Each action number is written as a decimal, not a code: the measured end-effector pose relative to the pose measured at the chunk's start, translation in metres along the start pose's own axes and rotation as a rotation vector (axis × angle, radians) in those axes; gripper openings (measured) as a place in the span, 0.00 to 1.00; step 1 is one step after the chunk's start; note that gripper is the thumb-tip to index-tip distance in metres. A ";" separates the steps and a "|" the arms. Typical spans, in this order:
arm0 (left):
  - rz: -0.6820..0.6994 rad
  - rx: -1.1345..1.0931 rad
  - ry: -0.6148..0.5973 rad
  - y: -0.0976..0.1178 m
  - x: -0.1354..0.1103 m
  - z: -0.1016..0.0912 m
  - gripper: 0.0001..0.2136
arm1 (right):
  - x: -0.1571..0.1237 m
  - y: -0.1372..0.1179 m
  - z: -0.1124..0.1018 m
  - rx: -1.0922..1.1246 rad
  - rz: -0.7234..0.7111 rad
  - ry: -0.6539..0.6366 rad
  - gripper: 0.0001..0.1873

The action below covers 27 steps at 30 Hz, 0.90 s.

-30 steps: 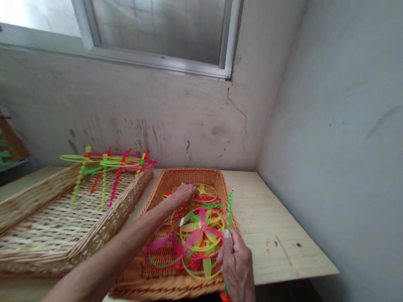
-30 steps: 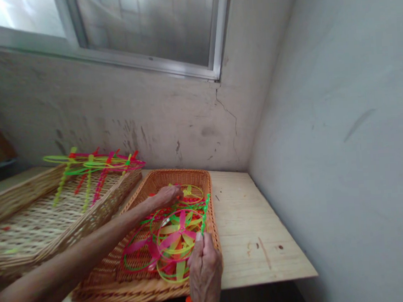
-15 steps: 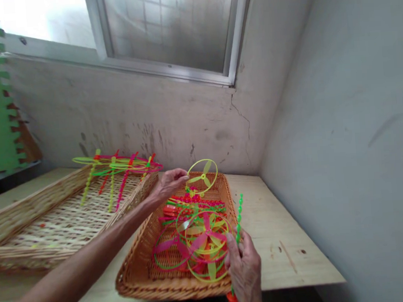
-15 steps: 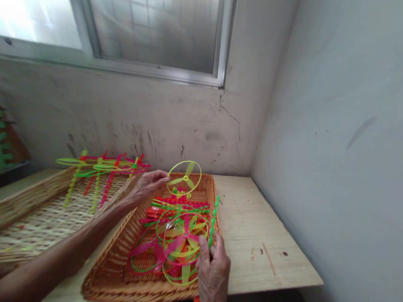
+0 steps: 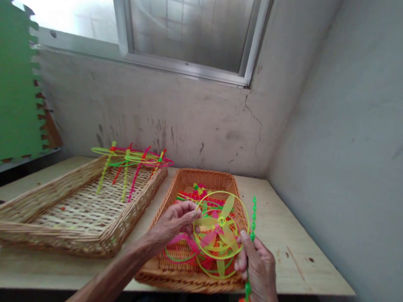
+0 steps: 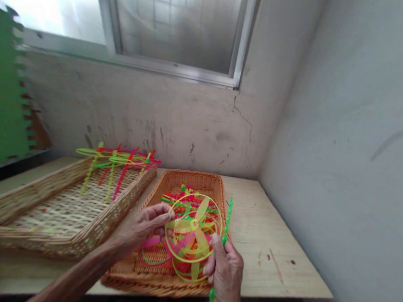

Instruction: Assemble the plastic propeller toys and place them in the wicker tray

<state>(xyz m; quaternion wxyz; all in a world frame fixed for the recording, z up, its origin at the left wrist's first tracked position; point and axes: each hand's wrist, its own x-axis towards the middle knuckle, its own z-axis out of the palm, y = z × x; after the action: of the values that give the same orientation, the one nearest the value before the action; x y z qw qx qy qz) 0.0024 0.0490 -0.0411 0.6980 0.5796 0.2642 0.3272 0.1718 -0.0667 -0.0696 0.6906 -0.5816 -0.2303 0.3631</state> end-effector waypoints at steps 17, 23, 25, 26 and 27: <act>0.756 0.903 -0.007 0.001 -0.020 0.014 0.11 | -0.022 -0.009 0.001 0.405 0.099 -0.056 0.28; 0.706 1.076 -0.101 0.004 -0.026 0.013 0.12 | -0.031 -0.021 0.005 0.411 0.070 -0.063 0.21; 0.751 1.031 -0.059 -0.001 -0.024 0.012 0.12 | -0.031 -0.019 0.005 0.356 0.017 -0.053 0.23; 0.767 0.988 -0.025 -0.003 -0.023 0.012 0.12 | -0.031 -0.018 0.005 0.314 -0.011 -0.044 0.24; 0.766 0.935 0.016 -0.004 -0.022 0.012 0.12 | -0.032 -0.015 0.005 0.262 -0.034 -0.036 0.26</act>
<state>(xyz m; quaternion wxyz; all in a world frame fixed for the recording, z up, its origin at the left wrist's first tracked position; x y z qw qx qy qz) -0.0024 0.0244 -0.0434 0.1997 0.8766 0.1577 0.4084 0.1520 -0.0893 -0.0503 0.7625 -0.4758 -0.2031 0.3886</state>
